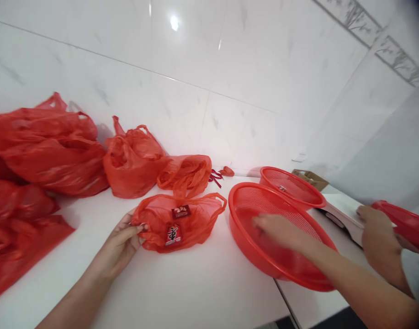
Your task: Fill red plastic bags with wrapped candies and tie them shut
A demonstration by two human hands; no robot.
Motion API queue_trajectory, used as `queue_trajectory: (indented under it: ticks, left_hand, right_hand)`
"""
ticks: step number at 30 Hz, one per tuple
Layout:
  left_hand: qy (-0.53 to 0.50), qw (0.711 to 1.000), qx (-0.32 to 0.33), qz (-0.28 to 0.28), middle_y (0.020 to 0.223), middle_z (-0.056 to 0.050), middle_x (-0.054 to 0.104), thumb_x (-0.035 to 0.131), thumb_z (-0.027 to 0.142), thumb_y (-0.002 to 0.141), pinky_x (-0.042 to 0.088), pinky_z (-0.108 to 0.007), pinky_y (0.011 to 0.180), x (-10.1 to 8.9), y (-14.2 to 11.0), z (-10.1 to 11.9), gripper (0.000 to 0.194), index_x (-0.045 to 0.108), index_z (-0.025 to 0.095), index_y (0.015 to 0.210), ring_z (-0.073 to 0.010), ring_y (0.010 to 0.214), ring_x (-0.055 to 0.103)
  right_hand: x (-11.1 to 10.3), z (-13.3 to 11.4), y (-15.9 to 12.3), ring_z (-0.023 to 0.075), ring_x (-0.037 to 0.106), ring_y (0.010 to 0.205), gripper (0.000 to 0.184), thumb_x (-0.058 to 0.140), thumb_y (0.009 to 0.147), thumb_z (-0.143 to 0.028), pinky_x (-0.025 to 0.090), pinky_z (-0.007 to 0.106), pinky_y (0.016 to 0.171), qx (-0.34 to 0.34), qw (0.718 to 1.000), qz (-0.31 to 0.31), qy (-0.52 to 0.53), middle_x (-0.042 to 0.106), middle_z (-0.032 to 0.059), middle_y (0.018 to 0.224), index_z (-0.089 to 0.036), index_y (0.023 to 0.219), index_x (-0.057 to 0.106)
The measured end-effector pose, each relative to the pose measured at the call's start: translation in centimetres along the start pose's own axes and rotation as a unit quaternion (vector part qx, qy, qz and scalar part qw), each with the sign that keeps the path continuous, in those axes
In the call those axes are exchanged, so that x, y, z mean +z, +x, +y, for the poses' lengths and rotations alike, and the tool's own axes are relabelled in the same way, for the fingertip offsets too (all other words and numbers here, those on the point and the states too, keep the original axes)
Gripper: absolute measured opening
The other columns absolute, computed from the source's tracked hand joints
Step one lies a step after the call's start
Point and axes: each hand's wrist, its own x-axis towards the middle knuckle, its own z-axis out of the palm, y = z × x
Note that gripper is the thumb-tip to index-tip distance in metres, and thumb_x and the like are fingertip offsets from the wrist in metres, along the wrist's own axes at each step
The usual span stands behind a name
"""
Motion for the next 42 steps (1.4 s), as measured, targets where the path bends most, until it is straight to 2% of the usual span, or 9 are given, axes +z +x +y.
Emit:
queue_trajectory:
  ticks: [8,10,13,19,25,32,35,38,42]
  left_hand:
    - [-0.018,1.0,0.004,-0.025,0.08,-0.002,0.068,0.066,0.004,0.073,0.055,-0.023,0.064,-0.1,-0.4,0.1,0.048,0.054,0.023,0.116,-0.0117,0.068,0.064]
    - [-0.016,1.0,0.005,-0.027,0.081,-0.002,0.068,0.065,0.004,0.074,0.055,-0.023,0.064,-0.1,-0.4,0.1,0.048,0.053,0.023,0.117,-0.0113,0.069,0.064]
    - [-0.013,1.0,0.004,-0.025,0.08,-0.001,0.068,0.064,0.005,0.075,0.054,-0.023,0.062,-0.3,-0.3,0.1,0.047,0.053,0.022,0.117,-0.0115,0.068,0.064]
    - [-0.021,1.0,0.013,-0.01,0.082,-0.001,0.068,0.066,0.005,0.074,0.055,-0.022,0.063,-0.6,0.1,0.3,0.047,0.053,0.021,0.116,-0.0112,0.069,0.065]
    - [-0.017,0.999,0.016,0.039,0.081,0.0,0.069,0.068,0.003,0.073,0.056,-0.02,0.067,-0.6,0.5,1.1,0.045,0.055,0.021,0.113,-0.0093,0.069,0.066]
    - [0.104,0.993,-0.019,0.046,0.08,-0.002,0.069,0.068,0.005,0.074,0.058,-0.021,0.066,2.2,1.4,3.9,0.039,0.057,0.018,0.109,-0.0098,0.066,0.067]
    - [0.117,0.989,0.046,0.076,0.078,-0.002,0.068,0.065,0.0,0.072,0.056,-0.017,0.059,4.3,3.5,7.2,0.034,0.059,0.016,0.101,-0.0083,0.062,0.065]
    - [0.118,0.982,0.128,0.072,0.076,-0.001,0.066,0.064,0.001,0.071,0.053,-0.015,0.052,6.5,5.2,10.5,0.03,0.06,0.017,0.096,-0.0082,0.061,0.064]
    - [0.149,0.974,0.162,0.043,0.074,0.001,0.064,0.069,0.005,0.069,0.051,-0.014,0.051,8.2,4.9,12.5,0.032,0.06,0.018,0.098,-0.0078,0.061,0.061]
  right_hand:
    - [-3.6,-10.2,1.0,0.0154,0.056,0.078,0.006,0.057,0.085,-0.02,0.044,0.026,0.063,-0.211,0.886,0.387,0.147,0.059,0.0019,0.086,-0.023,0.086,0.052]
    - [-1.9,-13.1,2.2,0.0147,0.056,0.076,0.006,0.056,0.085,-0.018,0.045,0.025,0.062,-0.241,0.869,0.387,0.19,0.059,0.0018,0.084,-0.022,0.087,0.052]
    - [1.3,-15.5,4.8,0.0195,0.058,0.087,0.015,0.06,0.083,-0.021,0.047,0.029,0.063,-0.193,0.92,0.283,0.191,0.06,0.0048,0.095,-0.021,0.097,0.054]
    - [5.0,-12.3,6.2,0.0226,0.06,0.096,0.028,0.056,0.084,-0.023,0.049,0.036,0.074,-0.122,0.968,0.133,0.173,0.059,0.0065,0.113,-0.022,0.112,0.054]
    - [6.8,-6.7,5.4,0.0236,0.054,0.106,0.034,0.057,0.079,-0.012,0.045,0.037,0.088,-0.147,0.976,0.108,0.121,0.059,0.0076,0.116,-0.02,0.112,0.057]
    - [7.5,-9.4,6.4,0.0257,0.059,0.081,0.03,0.05,0.069,0.006,0.042,0.035,0.068,-0.14,0.98,0.133,-0.054,0.066,0.0098,0.081,-0.016,0.083,0.065]
    - [4.9,-10.2,6.8,0.0207,0.056,0.067,0.026,0.047,0.073,0.004,0.037,0.03,0.057,-0.102,0.96,0.259,0.001,0.063,0.0057,0.067,-0.017,0.074,0.061]
    - [1.7,-10.3,6.7,0.0186,0.055,0.076,0.021,0.047,0.083,-0.004,0.041,0.028,0.062,-0.074,0.868,0.473,0.128,0.065,0.0039,0.079,-0.018,0.09,0.061]
    - [0.0,-9.9,5.8,0.017,0.054,0.079,0.019,0.049,0.085,-0.005,0.045,0.029,0.07,-0.094,0.796,0.564,0.198,0.063,0.0035,0.081,-0.018,0.095,0.06]
